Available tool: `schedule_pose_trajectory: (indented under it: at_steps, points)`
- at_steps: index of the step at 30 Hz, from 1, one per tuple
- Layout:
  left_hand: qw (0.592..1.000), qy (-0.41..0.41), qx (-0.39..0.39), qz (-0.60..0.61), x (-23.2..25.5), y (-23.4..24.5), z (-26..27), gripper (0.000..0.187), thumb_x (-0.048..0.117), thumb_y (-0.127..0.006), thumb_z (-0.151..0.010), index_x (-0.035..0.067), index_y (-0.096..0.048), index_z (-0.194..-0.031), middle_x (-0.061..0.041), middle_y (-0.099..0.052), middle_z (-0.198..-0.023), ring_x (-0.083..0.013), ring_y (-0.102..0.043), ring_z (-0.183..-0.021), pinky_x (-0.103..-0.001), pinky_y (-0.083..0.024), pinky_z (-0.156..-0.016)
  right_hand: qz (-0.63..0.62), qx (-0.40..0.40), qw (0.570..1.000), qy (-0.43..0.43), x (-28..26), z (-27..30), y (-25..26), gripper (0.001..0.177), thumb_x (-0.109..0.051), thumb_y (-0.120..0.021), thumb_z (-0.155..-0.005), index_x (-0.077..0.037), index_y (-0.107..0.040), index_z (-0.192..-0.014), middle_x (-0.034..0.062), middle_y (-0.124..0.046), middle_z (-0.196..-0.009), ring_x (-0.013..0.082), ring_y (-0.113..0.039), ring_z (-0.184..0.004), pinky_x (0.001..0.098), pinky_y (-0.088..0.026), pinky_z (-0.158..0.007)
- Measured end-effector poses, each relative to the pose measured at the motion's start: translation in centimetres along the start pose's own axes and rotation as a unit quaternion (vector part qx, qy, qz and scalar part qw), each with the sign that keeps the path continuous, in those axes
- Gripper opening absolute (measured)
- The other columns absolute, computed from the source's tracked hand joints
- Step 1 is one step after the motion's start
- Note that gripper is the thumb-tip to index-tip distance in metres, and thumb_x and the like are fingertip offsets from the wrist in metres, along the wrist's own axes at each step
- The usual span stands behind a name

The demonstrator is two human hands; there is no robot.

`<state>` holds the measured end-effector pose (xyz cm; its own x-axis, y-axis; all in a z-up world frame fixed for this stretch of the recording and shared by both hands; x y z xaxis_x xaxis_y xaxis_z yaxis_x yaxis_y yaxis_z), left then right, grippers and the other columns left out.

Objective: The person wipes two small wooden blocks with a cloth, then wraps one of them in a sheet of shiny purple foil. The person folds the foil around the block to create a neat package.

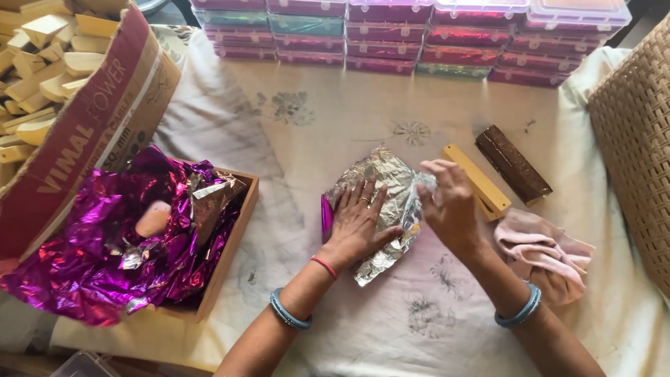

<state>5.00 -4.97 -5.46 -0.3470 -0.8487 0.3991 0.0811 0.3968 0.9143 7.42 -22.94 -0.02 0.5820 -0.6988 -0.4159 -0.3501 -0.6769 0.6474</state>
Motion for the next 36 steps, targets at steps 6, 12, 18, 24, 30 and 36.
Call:
schedule_pose_trajectory:
  at_steps: [6, 12, 18, 24, 30, 36]
  points:
    - [0.996, 0.041, 0.029, -0.076, 0.2, -1.5, -0.6, 0.09, 0.061, -0.054, -0.089, 0.013, -0.026, -0.159, -0.02, -0.013, -0.168, -0.0366, -0.006, -0.155, -0.057, 0.0, -0.122, -0.017, -0.088, 0.982, 0.164, -7.5, 1.0, -0.1, 0.034, -0.014, -0.066, -0.09, -0.006, -0.067, -0.124, 0.0111, -0.066, -0.128, 0.0284, -0.06, -0.125, 0.0493, -0.044, -0.111]
    - [0.993, 0.085, 0.08, 0.014, -2.0, -3.3, -0.6, 0.083, 0.048, -0.056, -0.094, 0.006, -0.027, -0.159, -0.019, -0.015, -0.169, -0.0366, -0.008, -0.157, -0.058, 0.001, -0.124, 0.058, -0.274, 0.959, -0.036, 2.3, 4.0, -5.2, 0.056, -0.042, -0.051, -0.105, -0.004, -0.052, -0.147, 0.0181, -0.047, -0.152, 0.0327, -0.044, -0.139, 0.0493, -0.031, -0.115]
    - [0.994, 0.065, -0.069, -0.055, -1.0, -0.6, 0.3, 0.078, 0.048, -0.054, -0.094, 0.016, -0.032, -0.161, -0.015, -0.012, -0.174, -0.0337, -0.014, -0.157, -0.056, -0.017, -0.116, 0.035, -0.292, 0.956, 0.0, 3.7, 2.8, -3.7, 0.065, -0.051, -0.053, -0.099, -0.009, -0.05, -0.149, 0.014, -0.041, -0.16, 0.0298, -0.033, -0.148, 0.0481, -0.023, -0.119]
    - [0.993, -0.035, -0.035, -0.109, -1.9, -2.3, 0.5, 0.098, 0.075, -0.053, -0.088, 0.01, -0.03, -0.158, -0.016, -0.009, -0.17, -0.0332, -0.002, -0.158, -0.056, -0.002, -0.123, 0.098, -0.256, 0.961, 0.041, 3.6, 3.7, 0.2, 0.059, -0.037, -0.065, -0.093, -0.009, -0.058, -0.143, 0.0127, -0.048, -0.157, 0.0293, -0.046, -0.143, 0.0472, -0.035, -0.114]
    - [0.994, -0.077, 0.042, -0.062, -1.6, -2.1, 1.1, 0.101, 0.077, -0.054, -0.086, 0.012, -0.03, -0.159, -0.016, -0.009, -0.169, -0.0348, 0.0, -0.156, -0.054, 0.002, -0.121, 0.194, -0.205, 0.957, -0.068, 7.6, 4.8, 11.6, 0.054, -0.054, -0.072, -0.088, -0.018, -0.069, -0.128, 0.0045, -0.056, -0.146, 0.0249, -0.048, -0.141, 0.0517, -0.042, -0.115]
    - [0.997, -0.044, 0.028, -0.058, -1.3, -1.9, 1.0, 0.098, 0.078, -0.054, -0.084, 0.019, -0.03, -0.16, -0.013, -0.008, -0.17, -0.0331, 0.001, -0.157, -0.055, 0.005, -0.123, 0.144, -0.309, 0.928, -0.152, 10.4, 11.7, 13.2, 0.084, -0.06, -0.08, -0.071, -0.023, -0.058, -0.143, 0.0146, -0.04, -0.159, 0.0396, -0.028, -0.146, 0.0601, -0.023, -0.114]
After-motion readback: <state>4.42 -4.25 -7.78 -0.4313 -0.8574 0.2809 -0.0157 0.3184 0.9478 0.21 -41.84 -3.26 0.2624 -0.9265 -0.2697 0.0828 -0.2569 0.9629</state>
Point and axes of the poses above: each hand's wrist, its own z-axis away from the middle knuckle, its own y-axis out of the back of the hand, x = y × z, the point moved 4 cm from there along -z, towards the middle knuckle
